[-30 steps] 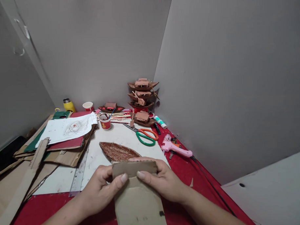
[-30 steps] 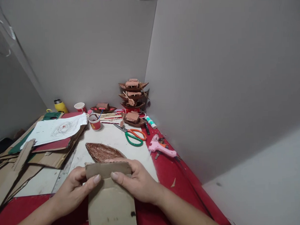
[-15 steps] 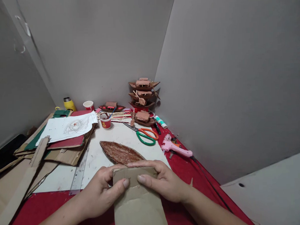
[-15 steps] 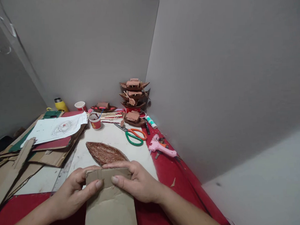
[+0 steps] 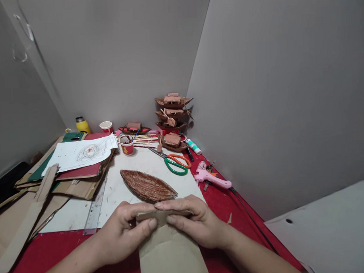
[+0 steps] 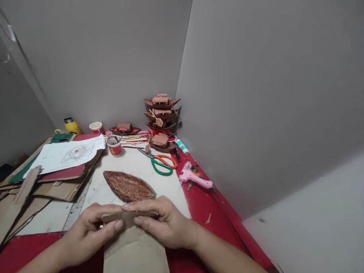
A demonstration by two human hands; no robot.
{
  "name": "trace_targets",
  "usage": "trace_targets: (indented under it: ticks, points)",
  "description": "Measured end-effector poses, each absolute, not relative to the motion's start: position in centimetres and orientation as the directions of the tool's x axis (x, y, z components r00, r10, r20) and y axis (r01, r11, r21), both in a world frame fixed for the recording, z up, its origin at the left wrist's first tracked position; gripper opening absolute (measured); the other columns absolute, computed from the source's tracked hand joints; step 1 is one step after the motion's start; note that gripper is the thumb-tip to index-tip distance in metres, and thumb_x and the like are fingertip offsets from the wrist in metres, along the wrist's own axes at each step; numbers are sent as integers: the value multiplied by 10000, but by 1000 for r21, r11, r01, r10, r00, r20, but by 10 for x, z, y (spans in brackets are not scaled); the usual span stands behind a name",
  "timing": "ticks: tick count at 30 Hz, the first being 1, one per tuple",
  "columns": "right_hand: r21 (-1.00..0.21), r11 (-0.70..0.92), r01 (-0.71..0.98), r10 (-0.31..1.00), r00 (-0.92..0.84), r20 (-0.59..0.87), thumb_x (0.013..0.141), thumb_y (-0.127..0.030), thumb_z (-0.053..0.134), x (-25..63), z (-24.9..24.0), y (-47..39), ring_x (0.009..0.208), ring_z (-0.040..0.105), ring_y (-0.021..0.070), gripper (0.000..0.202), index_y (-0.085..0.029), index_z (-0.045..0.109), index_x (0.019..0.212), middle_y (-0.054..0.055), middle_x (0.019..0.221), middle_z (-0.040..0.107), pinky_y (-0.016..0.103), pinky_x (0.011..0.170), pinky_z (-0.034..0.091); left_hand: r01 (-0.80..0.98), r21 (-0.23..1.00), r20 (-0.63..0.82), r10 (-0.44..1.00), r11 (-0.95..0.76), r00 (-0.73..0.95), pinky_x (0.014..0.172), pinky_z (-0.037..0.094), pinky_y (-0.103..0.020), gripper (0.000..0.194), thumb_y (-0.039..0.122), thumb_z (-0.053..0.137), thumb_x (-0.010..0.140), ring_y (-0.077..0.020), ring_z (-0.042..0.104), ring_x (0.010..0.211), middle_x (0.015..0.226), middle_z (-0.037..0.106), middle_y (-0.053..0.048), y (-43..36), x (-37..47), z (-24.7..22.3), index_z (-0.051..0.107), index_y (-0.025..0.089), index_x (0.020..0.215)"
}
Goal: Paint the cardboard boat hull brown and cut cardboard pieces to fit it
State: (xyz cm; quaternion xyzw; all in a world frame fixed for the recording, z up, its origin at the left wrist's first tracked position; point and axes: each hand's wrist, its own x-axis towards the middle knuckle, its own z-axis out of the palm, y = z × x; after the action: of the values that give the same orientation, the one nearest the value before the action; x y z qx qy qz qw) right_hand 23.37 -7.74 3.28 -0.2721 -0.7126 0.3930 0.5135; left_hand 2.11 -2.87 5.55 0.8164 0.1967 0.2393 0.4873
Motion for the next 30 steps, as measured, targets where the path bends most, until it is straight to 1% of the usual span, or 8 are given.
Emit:
trace_targets:
  ticks: [4, 8, 12, 15, 18, 23, 27, 30]
  points:
    - [-841, 541, -1, 796, -322, 513, 879, -31, 593, 229, 31, -78, 1007, 714, 150, 422, -240, 661, 1240, 46, 1132, 746, 216, 875, 551, 135, 845, 216, 560, -518, 800, 517, 325, -209, 275, 272, 484, 949, -94, 401, 545, 595, 453, 33, -31, 23, 53, 610, 135, 747]
    - [-800, 600, 14, 761, -317, 565, 888, -36, 584, 227, 28, -78, 1032, 710, 154, 418, -240, 654, 1247, 55, 1138, 745, 226, 886, 556, 47, 787, 345, 502, -616, 793, 589, 388, -206, 190, 168, 472, 946, -103, 494, 592, 676, 577, -3, -34, 25, 51, 653, 136, 896]
    - [-722, 688, 65, 698, -332, 635, 881, -8, 581, 228, 28, -78, 915, 738, 111, 483, -263, 621, 1289, 52, 1122, 752, 163, 794, 559, -2, 766, 393, 465, -643, 793, 572, 398, -201, 192, 137, 482, 936, -102, 499, 564, 677, 617, -12, -33, 24, 49, 672, 140, 963]
    - [-742, 657, 136, 731, -359, 581, 896, -49, 580, 233, 33, -79, 878, 735, 106, 443, -245, 611, 1291, 48, 1092, 759, 157, 761, 553, 19, 789, 353, 478, -615, 804, 625, 437, -198, 207, 157, 487, 945, -115, 588, 635, 760, 687, -33, -32, 22, 50, 684, 148, 1008]
    - [-768, 592, 244, 789, -372, 490, 924, -144, 565, 240, 40, -80, 1006, 703, 150, 405, -213, 577, 1322, 74, 1169, 725, 217, 847, 544, 71, 823, 285, 517, -564, 807, 738, 472, -202, 239, 182, 504, 951, -138, 664, 806, 912, 734, -33, -29, 22, 53, 687, 195, 1104]
    - [-766, 542, 347, 824, -398, 403, 958, -186, 493, 246, 44, -81, 1106, 661, 169, 399, -209, 544, 1353, 89, 1252, 684, 255, 917, 517, 116, 839, 239, 551, -532, 799, 720, 492, -206, 282, 211, 502, 956, -135, 671, 791, 914, 748, -7, -25, 20, 56, 678, 231, 1176]
    - [-772, 482, 414, 858, -400, 322, 966, -227, 463, 245, 47, -81, 1118, 651, 184, 413, -181, 523, 1372, 105, 1271, 670, 269, 914, 522, 159, 818, 232, 569, -554, 789, 807, 498, -204, 324, 206, 502, 958, -141, 689, 922, 1083, 752, -14, -25, 17, 59, 640, 264, 1245]
    - [-767, 494, 410, 848, -420, 323, 953, -185, 435, 245, 48, -81, 1185, 612, 183, 441, -178, 497, 1389, 105, 1311, 643, 290, 980, 489, 207, 794, 224, 592, -572, 774, 831, 506, -211, 345, 220, 514, 953, -153, 689, 969, 1136, 744, -21, -25, 15, 61, 619, 272, 1277]
